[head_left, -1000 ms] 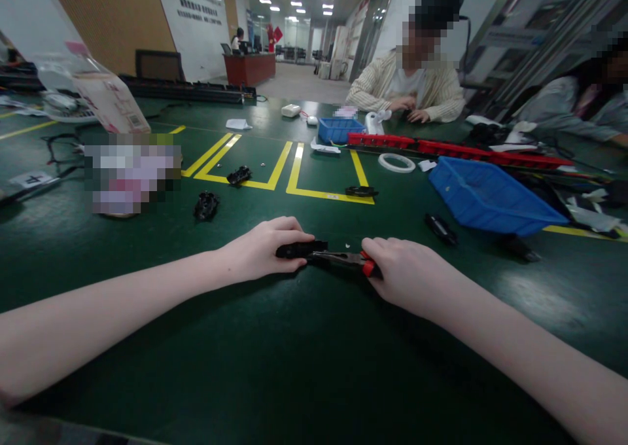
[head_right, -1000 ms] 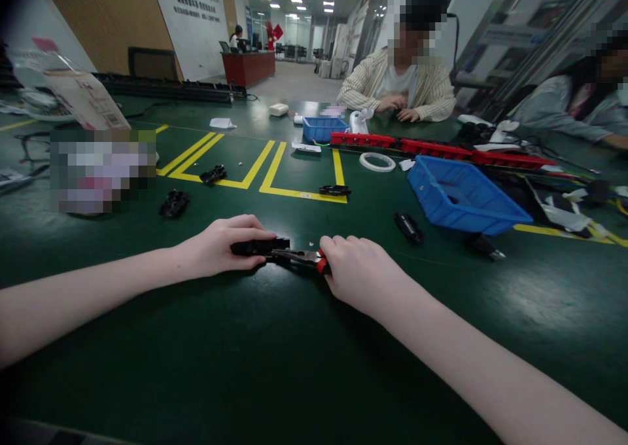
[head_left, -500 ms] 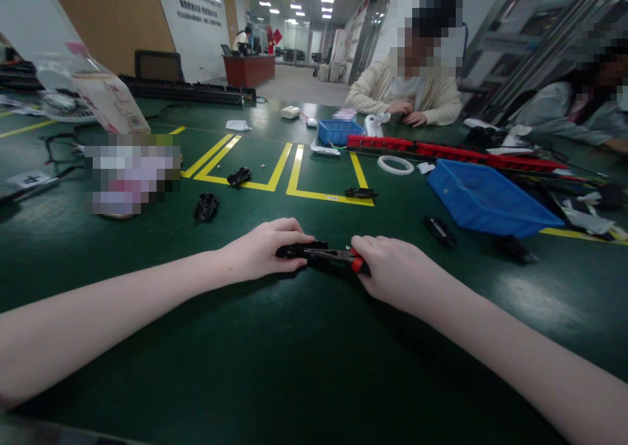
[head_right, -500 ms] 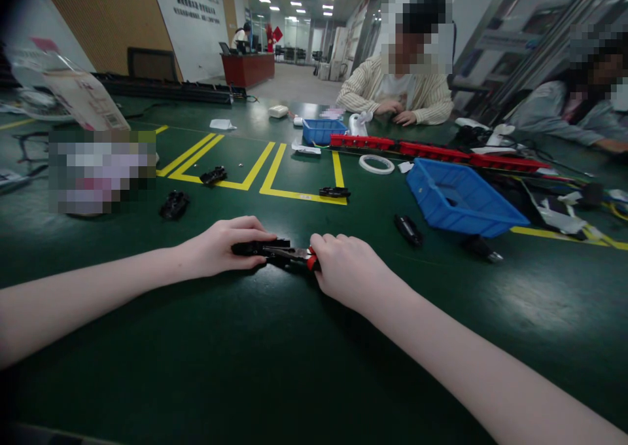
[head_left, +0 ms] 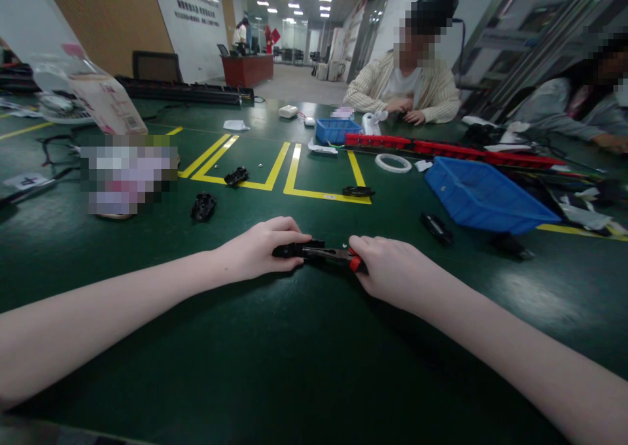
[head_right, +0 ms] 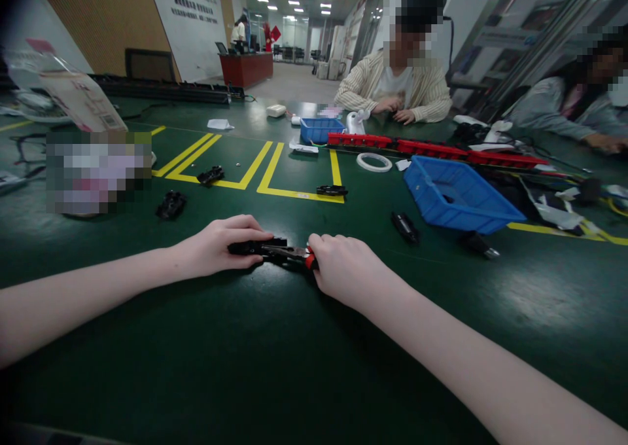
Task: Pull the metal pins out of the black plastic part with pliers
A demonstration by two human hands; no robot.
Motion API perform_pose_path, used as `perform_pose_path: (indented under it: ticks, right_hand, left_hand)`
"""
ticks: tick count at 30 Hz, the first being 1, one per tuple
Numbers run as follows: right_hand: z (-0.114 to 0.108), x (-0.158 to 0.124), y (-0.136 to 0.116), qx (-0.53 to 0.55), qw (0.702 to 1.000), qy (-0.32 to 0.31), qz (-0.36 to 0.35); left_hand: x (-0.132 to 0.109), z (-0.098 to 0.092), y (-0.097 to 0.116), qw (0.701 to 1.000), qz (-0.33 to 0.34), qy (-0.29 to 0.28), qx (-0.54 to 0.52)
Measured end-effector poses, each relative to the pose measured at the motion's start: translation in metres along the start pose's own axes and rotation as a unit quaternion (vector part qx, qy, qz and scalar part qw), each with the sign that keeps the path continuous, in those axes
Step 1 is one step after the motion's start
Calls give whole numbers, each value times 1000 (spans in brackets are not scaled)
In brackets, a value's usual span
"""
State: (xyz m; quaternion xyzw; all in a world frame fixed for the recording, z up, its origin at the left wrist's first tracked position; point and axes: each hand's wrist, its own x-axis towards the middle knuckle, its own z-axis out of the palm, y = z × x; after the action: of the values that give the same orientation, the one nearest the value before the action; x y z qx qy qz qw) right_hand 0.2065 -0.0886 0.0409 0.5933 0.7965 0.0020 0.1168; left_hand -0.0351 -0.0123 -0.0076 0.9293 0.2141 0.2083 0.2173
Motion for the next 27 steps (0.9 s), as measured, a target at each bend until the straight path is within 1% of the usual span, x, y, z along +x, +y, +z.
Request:
perform_pose_path:
  ticks: [6,12,15,19,23,27]
  right_hand:
    - [-1,1,-2,-8,1000,2,-2]
    - [2,-1,-1,-21,1000,22,-8]
    - [5,-1,1,-27,999,37,-14]
    - [8,-2,6,-27,998,58,-24]
    - [8,-6,11,-15,997,66,-22]
    - [5,-10,9,17,997,70,-17]
  left_hand:
    - [-1,0,-1,999,20,3,27]
    - [-6,1,-2,997,43,3,57]
    - [-7,1,-2,998,29,6,52]
    - [-6,-1,1,999,10,-4,42]
    - [-6,-2,2,999,9,-9,38]
    - [-6,0,1,999,18,-6,45]
